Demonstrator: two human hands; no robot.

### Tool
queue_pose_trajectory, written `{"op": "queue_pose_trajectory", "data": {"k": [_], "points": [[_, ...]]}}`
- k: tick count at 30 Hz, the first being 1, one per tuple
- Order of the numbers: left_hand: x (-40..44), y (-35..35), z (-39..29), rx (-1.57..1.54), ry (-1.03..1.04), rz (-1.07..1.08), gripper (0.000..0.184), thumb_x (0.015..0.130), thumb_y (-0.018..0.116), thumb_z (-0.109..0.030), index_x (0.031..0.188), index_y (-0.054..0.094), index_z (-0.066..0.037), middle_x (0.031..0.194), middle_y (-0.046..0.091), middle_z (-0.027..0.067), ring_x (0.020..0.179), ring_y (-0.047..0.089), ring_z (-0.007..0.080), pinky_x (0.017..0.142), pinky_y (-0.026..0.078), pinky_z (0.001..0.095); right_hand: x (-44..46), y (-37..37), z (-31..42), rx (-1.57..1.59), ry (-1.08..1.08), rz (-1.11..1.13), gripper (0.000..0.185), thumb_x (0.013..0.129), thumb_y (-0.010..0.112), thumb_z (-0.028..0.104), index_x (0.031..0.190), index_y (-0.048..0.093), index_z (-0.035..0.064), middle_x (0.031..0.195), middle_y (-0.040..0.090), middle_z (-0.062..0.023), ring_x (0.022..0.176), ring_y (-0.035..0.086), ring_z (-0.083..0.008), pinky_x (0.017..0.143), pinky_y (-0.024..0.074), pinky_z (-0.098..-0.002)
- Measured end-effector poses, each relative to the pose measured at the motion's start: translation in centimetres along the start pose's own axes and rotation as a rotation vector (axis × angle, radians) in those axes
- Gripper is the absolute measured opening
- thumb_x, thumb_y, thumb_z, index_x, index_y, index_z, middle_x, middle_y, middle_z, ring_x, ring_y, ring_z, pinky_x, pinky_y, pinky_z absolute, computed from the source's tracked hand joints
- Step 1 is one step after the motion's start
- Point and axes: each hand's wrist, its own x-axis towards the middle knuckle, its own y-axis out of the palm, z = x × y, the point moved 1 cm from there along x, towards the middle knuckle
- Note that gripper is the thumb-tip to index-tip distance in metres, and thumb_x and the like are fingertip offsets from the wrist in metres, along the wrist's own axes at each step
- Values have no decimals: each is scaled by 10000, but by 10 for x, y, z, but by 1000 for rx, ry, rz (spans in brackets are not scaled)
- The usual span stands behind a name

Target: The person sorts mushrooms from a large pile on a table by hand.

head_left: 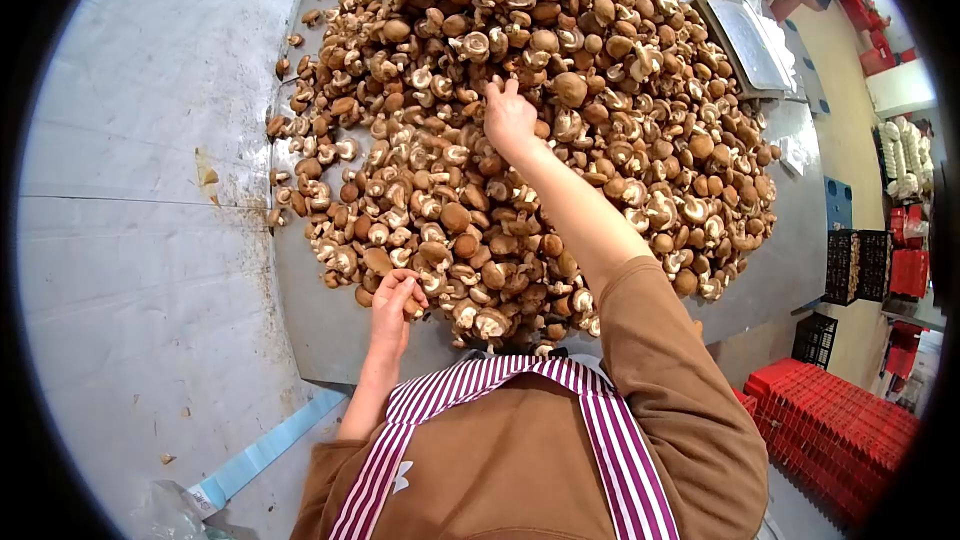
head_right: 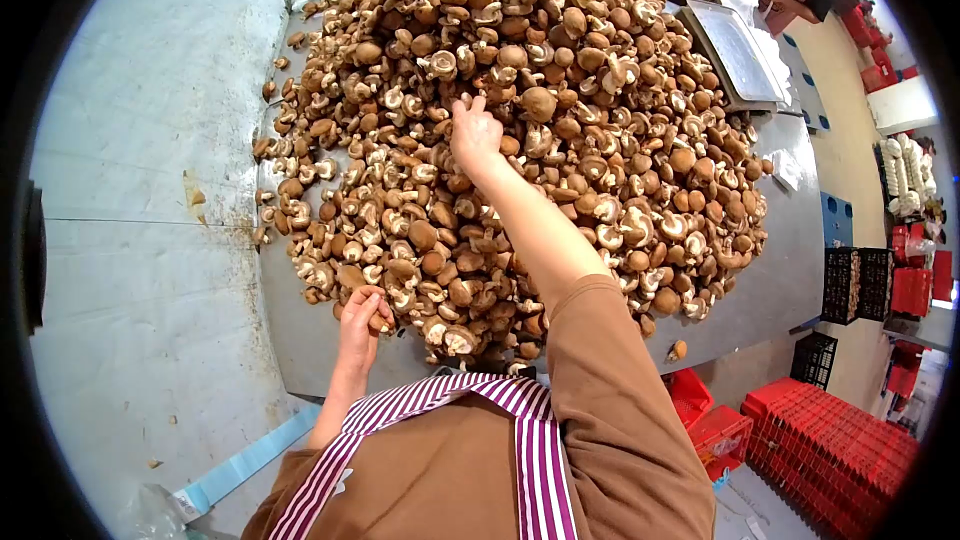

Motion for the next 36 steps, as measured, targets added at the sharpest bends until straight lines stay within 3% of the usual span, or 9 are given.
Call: {"op": "queue_pose_trajectory", "data": {"k": [6,9,10,17,27,29,32,33,36], "points": [[0,0,6,21,-25,-27,139,1004,598,-143,1086,623,-33,796,620,38,708,593,134,673,499,269,-44,-2,13,267,-517,96,230,917,595,51,1113,715,48,1123,684,-108,1017,641,-325,946,523,-434],[4,7,-2,33,-42,-24,134,1002,602,-143,1079,622,-36,795,620,35,709,594,130,672,498,263,-30,-23,13,315,-320,90,241,956,517,-1,1094,710,43,1048,697,-128,921,669,-261,835,576,-421],[4,9,-3,38,-48,-13,131,1002,603,-144,1076,621,-37,794,619,34,711,595,127,671,497,259,-15,-29,7,296,-257,-52,203,905,518,-49,1038,666,-6,986,654,-194,784,676,-292,669,587,-409],[13,17,2,8,-42,22,128,1007,598,-150,1065,633,-42,794,622,26,710,600,116,672,519,258,65,-31,-29,-90,-36,146,414,821,702,40,1201,538,54,1276,563,-172,1062,667,-369,802,574,-470],[18,53,-4,-124,-144,170,169,1033,554,-153,1128,614,-28,833,624,56,722,602,150,665,499,271,6,-27,-45,158,-217,-110,231,881,639,78,1113,634,78,1054,624,-140,994,646,-369,809,545,-488],[21,59,-4,-191,-230,227,192,1026,565,-156,1153,613,-20,849,628,59,737,602,144,665,494,264,-3,-32,-44,126,-171,-14,250,906,634,84,1155,655,68,1103,659,-134,1021,664,-328,855,553,-465],[33,67,-8,-262,-237,315,328,1073,470,-281,1271,571,-41,972,663,120,696,603,160,616,486,272,-30,-67,-22,738,82,483,253,961,609,81,1201,688,71,1225,686,-124,1065,671,-223,979,542,-384],[36,69,-8,-303,-241,353,396,1096,422,-344,1331,550,-51,1033,680,151,675,604,168,591,482,275,-44,-80,-12,894,58,627,204,974,643,110,1168,678,59,1103,701,-104,905,701,-134,826,595,-296],[41,72,-6,-383,-281,333,535,1070,392,-534,1368,530,-113,1166,674,189,661,612,166,552,478,273,-92,-114,22,968,-51,931,214,950,661,129,1154,684,68,1063,699,-79,935,689,-152,869,593,-322]]}}
